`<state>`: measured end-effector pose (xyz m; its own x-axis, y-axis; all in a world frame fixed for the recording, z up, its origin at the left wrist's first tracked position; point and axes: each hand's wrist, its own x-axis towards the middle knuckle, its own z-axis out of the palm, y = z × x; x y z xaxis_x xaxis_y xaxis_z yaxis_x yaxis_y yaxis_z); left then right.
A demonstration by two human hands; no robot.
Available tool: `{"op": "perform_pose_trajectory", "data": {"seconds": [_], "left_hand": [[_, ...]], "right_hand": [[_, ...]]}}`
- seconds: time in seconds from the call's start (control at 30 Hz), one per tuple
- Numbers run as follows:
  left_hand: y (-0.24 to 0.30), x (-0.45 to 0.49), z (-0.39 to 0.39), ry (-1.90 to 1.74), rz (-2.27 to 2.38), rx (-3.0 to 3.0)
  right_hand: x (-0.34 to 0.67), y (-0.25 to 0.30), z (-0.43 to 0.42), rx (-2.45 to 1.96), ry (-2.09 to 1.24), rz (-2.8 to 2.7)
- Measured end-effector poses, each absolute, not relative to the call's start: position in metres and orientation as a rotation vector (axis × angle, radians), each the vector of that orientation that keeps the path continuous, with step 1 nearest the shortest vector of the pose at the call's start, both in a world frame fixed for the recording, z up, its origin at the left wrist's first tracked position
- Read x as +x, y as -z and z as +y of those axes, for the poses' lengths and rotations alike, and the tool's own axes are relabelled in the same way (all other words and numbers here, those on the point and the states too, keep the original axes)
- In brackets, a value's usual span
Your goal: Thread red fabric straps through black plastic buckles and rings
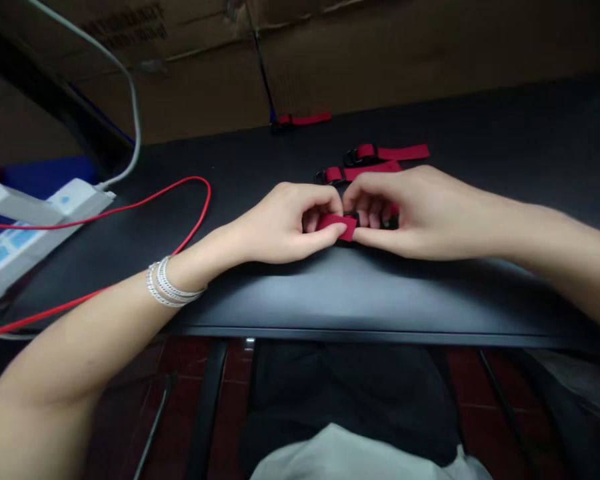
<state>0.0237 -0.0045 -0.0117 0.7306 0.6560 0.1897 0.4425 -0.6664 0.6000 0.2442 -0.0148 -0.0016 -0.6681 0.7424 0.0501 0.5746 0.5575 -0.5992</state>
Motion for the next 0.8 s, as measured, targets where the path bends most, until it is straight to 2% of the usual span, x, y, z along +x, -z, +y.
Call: {"op": "perform_pose_trajectory", "data": {"seconds": [0.8], "left_hand": [[0.0115, 0.0229, -0.005, -0.541, 0.836, 2.419]], "right_hand": [[0.2438, 0.0042, -0.0127, -1.084, -0.794, -2.504]]}}
